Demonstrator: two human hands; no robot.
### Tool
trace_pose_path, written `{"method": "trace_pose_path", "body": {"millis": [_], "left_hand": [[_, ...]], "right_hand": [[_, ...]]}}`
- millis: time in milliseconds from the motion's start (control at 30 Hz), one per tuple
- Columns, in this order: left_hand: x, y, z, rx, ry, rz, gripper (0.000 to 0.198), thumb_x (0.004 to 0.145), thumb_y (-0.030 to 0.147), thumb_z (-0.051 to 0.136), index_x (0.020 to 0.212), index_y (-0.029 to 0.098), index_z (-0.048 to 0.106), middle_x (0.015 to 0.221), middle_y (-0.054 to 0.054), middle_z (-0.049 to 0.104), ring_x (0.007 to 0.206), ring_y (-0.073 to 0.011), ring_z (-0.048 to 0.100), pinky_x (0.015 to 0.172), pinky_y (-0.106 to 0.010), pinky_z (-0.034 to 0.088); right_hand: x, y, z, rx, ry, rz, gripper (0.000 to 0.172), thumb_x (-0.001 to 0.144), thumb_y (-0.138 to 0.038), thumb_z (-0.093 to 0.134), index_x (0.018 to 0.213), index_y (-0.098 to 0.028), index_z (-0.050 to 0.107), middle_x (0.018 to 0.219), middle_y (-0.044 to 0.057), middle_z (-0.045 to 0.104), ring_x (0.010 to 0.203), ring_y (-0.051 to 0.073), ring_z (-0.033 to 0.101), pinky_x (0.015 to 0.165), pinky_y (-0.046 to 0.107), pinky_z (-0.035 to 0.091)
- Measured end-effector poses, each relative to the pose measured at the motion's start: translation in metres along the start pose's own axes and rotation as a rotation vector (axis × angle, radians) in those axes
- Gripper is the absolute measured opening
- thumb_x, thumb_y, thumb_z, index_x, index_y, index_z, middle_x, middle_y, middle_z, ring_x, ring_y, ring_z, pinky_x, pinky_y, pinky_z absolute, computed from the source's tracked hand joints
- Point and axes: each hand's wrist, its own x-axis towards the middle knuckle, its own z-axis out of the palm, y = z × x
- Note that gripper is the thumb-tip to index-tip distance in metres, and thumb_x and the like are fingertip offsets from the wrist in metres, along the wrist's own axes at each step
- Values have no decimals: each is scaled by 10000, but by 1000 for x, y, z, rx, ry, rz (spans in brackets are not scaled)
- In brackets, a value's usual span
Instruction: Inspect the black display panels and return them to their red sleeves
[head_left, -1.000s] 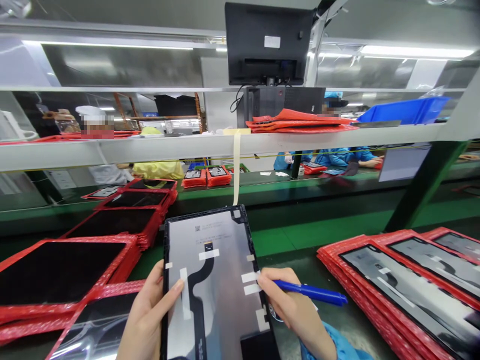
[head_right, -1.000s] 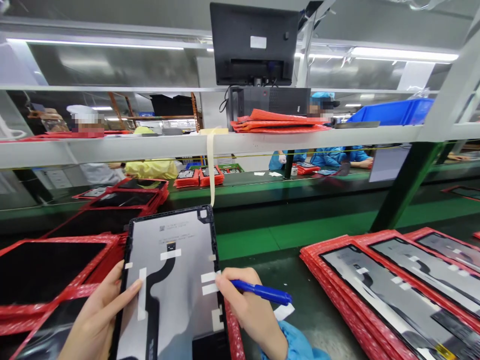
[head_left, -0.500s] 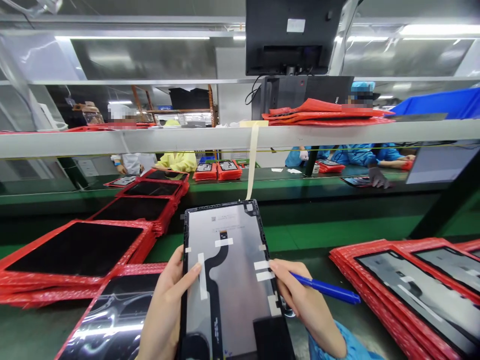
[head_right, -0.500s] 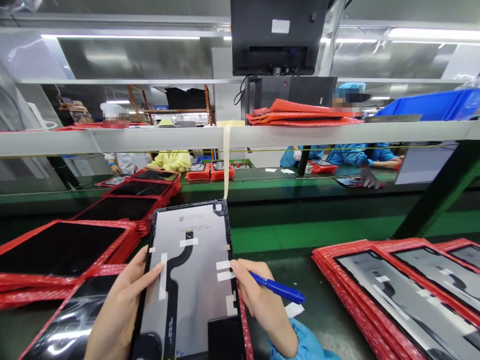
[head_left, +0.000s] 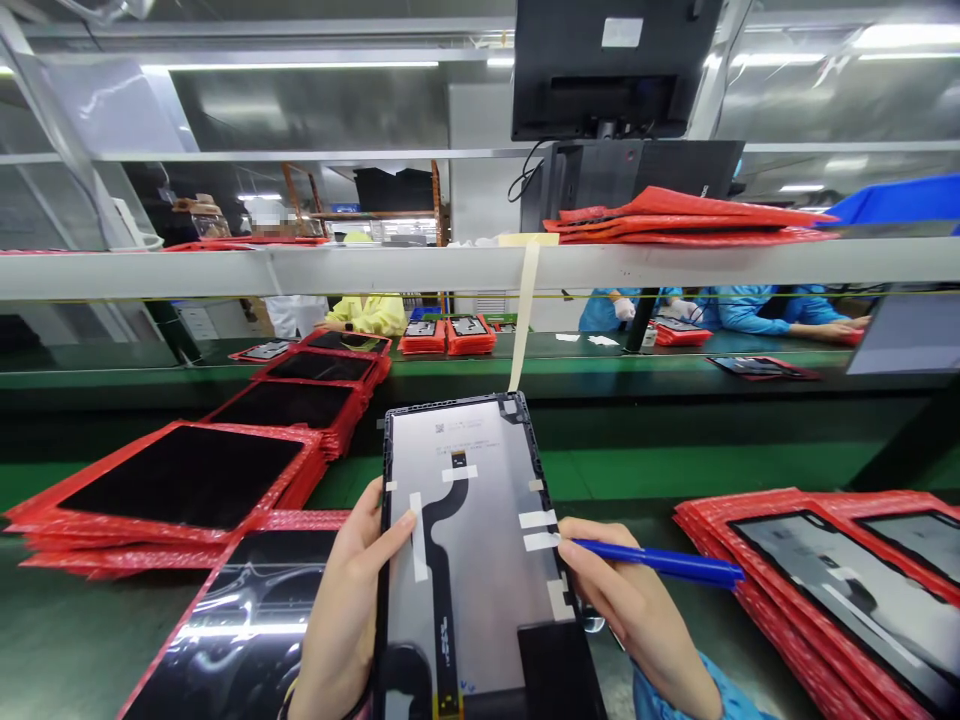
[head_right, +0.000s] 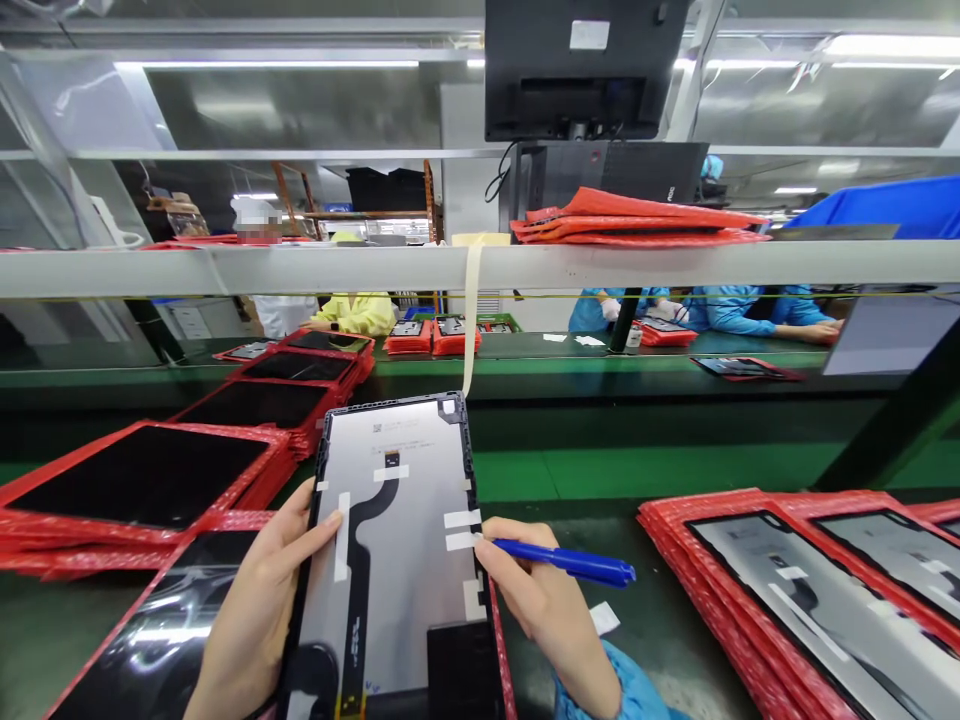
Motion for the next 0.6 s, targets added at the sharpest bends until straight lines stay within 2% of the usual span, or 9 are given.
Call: {"method": "trace_pose_path", "body": {"millis": [167,233,300,367,400,433,467,533,600], "left_hand": [[0,2,3,1,-26,21,566,734,242,747,1253,194,528,1067,-74,733,998,-250,681,765,-275,550],[-1,3,4,-2,-30,24,567,753,239,732,1273,194,512,1062,-71,735,1000,-241,681,778,-269,544],[-2,4,5,7,-27,18,560,769,240,720,1282,191,499,1050,-68,738,999,-236,682,784,-263,541],[-3,3,5,14,-7,19,547,773,247,720,1272,197,501,1040,-62,741,987,-231,687,771,-256,543],[-3,3,5,15,12,27,541,773,252,721,1266,211,504,1044,-54,741,982,-226,688,765,-253,545],[-3,2,5,15,42,38,530,771,254,723,1256,226,512,1053,-44,740,981,-217,688,767,-247,545],[-3,1,5,17,76,46,514,768,255,726,1241,240,525,1064,-34,738,982,-207,688,774,-240,543],[-3,0,5,21,132,57,489,769,262,725,1223,257,542,1090,-23,731,995,-196,683,790,-232,537],[-3,0,4,23,140,57,489,774,282,719,1231,251,546,1106,-31,724,993,-204,683,789,-239,539]], "right_hand": [[5,-1,4,-6,66,-11,543,886,-546,500,481,-242,303,315,-104,251,360,84,200,457,266,247],[6,-6,5,-37,47,-25,514,884,-556,488,499,-239,366,330,-105,238,366,94,215,459,267,263],[4,-9,5,-105,96,-62,400,870,-534,521,617,-224,528,377,-100,281,377,109,270,432,262,266],[-2,-10,6,-251,306,-173,240,877,-437,552,845,-213,630,471,-66,437,414,133,400,435,263,327],[-6,-10,7,-340,401,-282,176,889,-364,550,928,-217,639,554,-26,550,466,152,492,470,273,385],[-10,-10,9,-420,431,-445,147,901,-304,535,971,-230,641,656,18,646,535,176,571,521,292,440],[-14,-9,12,-487,370,-631,149,914,-269,514,976,-248,648,751,55,712,604,198,627,573,314,479],[-19,-9,19,-572,24,-902,180,940,-254,493,990,-260,665,853,89,769,692,218,681,633,330,525],[-18,-10,29,-631,-282,-973,211,955,-264,493,1039,-205,676,829,108,781,673,209,693,614,309,545]]}}
